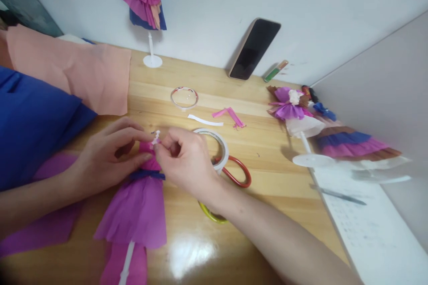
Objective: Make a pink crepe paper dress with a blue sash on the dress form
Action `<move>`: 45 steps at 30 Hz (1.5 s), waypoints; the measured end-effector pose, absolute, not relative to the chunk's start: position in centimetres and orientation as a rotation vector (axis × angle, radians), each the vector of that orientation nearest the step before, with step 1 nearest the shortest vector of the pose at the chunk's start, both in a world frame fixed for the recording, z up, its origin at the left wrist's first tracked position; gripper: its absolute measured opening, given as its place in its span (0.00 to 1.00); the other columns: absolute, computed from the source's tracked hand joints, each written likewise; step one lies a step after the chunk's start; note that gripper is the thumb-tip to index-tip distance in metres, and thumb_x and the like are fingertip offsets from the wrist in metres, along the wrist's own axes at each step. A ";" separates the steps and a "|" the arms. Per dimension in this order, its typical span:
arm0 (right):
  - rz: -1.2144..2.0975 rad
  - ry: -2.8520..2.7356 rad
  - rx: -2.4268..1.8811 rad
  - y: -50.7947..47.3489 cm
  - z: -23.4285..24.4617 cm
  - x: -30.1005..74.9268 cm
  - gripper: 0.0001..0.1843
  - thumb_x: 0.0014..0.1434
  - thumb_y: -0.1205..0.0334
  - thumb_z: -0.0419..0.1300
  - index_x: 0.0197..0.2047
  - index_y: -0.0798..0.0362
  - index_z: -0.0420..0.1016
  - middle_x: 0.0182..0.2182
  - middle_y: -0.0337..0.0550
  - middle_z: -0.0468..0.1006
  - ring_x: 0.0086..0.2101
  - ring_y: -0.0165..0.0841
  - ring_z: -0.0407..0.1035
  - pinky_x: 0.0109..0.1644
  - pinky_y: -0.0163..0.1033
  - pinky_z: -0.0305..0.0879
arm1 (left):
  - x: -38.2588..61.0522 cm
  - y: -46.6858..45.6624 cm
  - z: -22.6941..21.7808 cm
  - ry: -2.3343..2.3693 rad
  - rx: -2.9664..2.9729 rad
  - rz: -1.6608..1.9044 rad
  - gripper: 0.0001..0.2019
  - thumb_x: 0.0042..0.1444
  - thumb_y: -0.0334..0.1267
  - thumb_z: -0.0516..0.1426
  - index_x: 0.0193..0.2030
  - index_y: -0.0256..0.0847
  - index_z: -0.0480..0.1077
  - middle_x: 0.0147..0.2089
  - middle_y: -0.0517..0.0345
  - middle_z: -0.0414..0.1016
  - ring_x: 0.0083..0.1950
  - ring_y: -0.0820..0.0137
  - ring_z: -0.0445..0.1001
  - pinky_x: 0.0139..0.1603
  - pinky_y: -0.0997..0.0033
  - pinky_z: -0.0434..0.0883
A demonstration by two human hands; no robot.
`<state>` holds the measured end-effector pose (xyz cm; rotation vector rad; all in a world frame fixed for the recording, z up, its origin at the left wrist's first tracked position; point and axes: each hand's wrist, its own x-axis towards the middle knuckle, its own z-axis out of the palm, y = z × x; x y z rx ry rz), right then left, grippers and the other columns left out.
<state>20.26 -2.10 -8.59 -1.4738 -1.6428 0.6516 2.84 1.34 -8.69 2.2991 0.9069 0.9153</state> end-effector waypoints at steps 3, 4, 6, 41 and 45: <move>0.670 -1.641 -1.441 -2.2 -8.6 20.2 0.13 0.50 0.67 0.58 0.17 0.53 0.60 0.13 0.29 0.58 0.17 0.21 0.50 0.19 0.29 0.46 | 2.9 1.6 -8.9 0.825 2.368 0.956 0.07 0.55 0.28 0.58 0.41 0.39 0.73 0.38 0.58 0.70 0.26 0.79 0.63 0.24 0.79 0.62; 0.668 -1.632 -1.432 -2.3 -8.5 20.2 0.13 0.50 0.67 0.58 0.17 0.53 0.60 0.13 0.29 0.58 0.17 0.22 0.50 0.19 0.29 0.47 | 2.9 1.6 -9.0 0.818 2.377 0.954 0.07 0.55 0.28 0.58 0.41 0.38 0.73 0.38 0.58 0.70 0.26 0.80 0.63 0.24 0.79 0.62; 0.651 -1.607 -1.419 -2.3 -8.4 20.2 0.14 0.50 0.66 0.58 0.17 0.52 0.58 0.14 0.29 0.57 0.17 0.22 0.50 0.19 0.29 0.47 | 2.9 1.8 -9.2 0.824 2.377 0.940 0.07 0.56 0.28 0.58 0.42 0.37 0.73 0.38 0.57 0.70 0.26 0.80 0.63 0.24 0.79 0.62; 1.265 -1.201 -0.945 -0.9 -8.7 22.4 0.26 0.55 0.37 0.58 0.39 0.54 0.77 0.20 0.38 0.69 0.18 0.28 0.59 0.23 0.37 0.59 | 2.1 0.5 -7.4 0.822 1.749 0.922 0.09 0.56 0.37 0.58 0.25 0.43 0.69 0.26 0.62 0.67 0.26 0.74 0.66 0.25 0.72 0.64; 1.044 -1.465 -0.982 -1.5 -8.2 22.6 0.15 0.53 0.52 0.66 0.41 0.50 0.76 0.26 0.38 0.74 0.24 0.28 0.65 0.27 0.35 0.63 | 2.0 0.7 -7.7 0.815 1.751 0.905 0.11 0.56 0.38 0.58 0.24 0.41 0.69 0.25 0.62 0.68 0.26 0.73 0.67 0.27 0.72 0.66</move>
